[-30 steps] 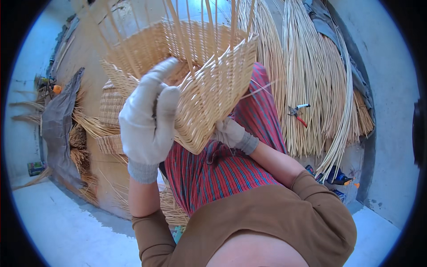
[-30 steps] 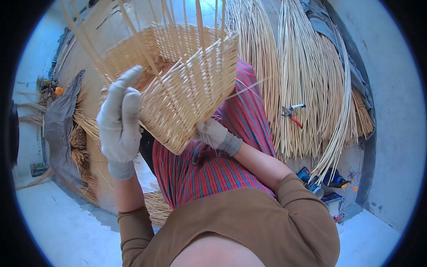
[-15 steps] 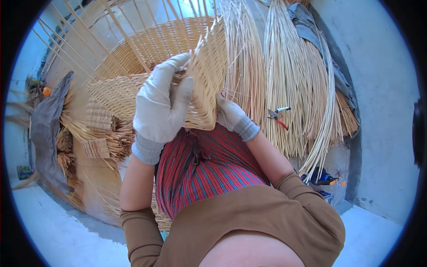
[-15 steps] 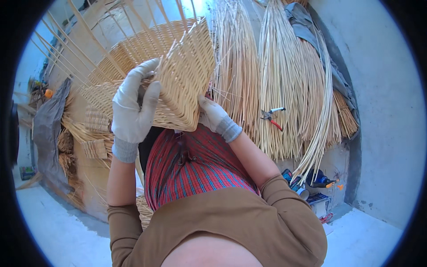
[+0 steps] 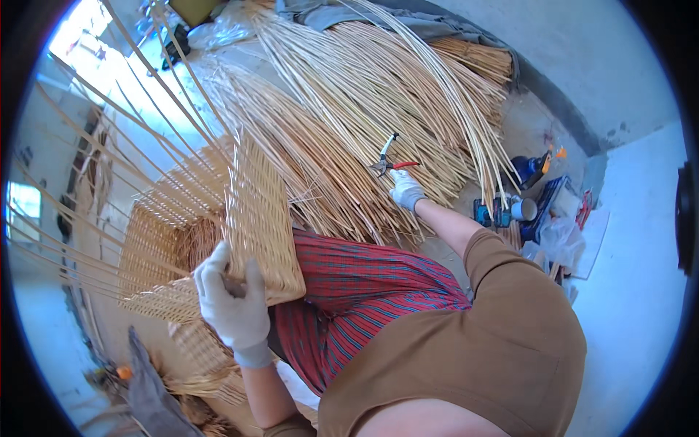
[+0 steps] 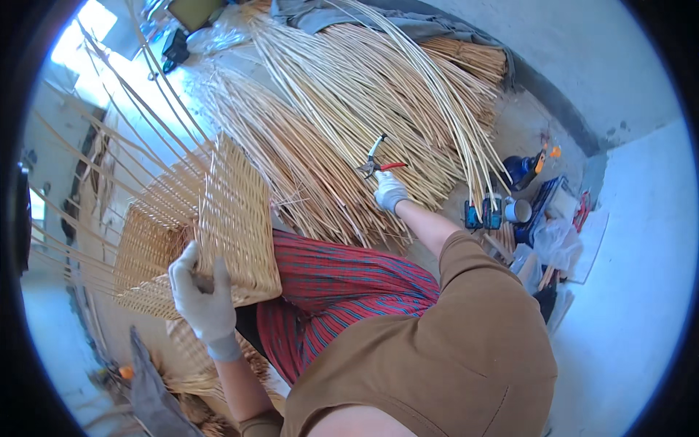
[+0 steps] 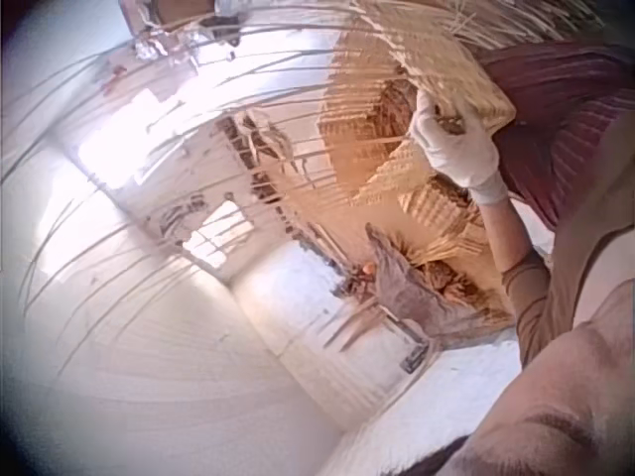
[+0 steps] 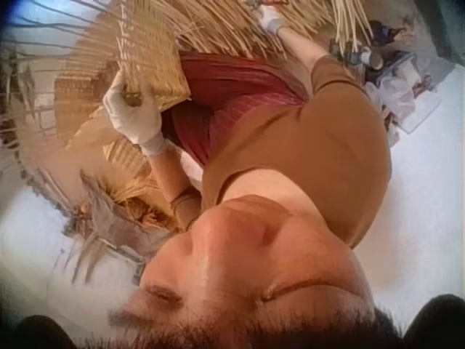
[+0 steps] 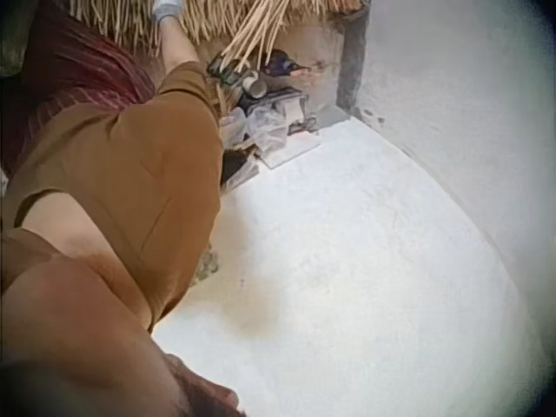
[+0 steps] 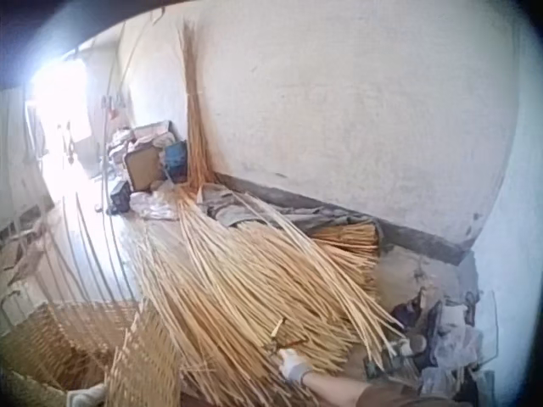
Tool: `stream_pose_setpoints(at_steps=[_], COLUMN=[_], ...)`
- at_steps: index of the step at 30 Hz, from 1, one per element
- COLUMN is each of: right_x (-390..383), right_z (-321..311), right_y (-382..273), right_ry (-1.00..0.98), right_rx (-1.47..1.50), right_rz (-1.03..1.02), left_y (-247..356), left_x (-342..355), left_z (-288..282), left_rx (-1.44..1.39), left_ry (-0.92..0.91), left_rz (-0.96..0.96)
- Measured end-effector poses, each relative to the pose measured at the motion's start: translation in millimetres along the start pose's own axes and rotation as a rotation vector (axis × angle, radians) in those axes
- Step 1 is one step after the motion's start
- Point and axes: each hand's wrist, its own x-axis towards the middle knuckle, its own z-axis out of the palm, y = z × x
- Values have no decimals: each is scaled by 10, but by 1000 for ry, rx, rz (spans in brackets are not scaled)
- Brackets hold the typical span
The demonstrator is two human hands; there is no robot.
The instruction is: Weaving a rectangular basket using wicker strips, including measuring, cutting, and drilling.
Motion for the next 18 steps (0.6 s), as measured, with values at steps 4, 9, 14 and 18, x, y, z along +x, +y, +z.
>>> stream_pose_setpoints(at_steps=[4,9,14,18], right_x=[-37,-588,-1334,-1203], right_z=[75,113,-1280,-1829], right_y=[162,-149,262,1522], right_ry=[-70,68,599,1219], right_rx=[51,329,366,328], right_rz=[123,-266,-74,483], left_y=[-440,-879,-1291,-1573], left_x=[394,1177,1758,2074], left_z=[-269,-353,87,369], left_rx=[4,-122,-203,-125], left_ry=[-149,-364,-479,-628], left_rz=[112,125,142,249])
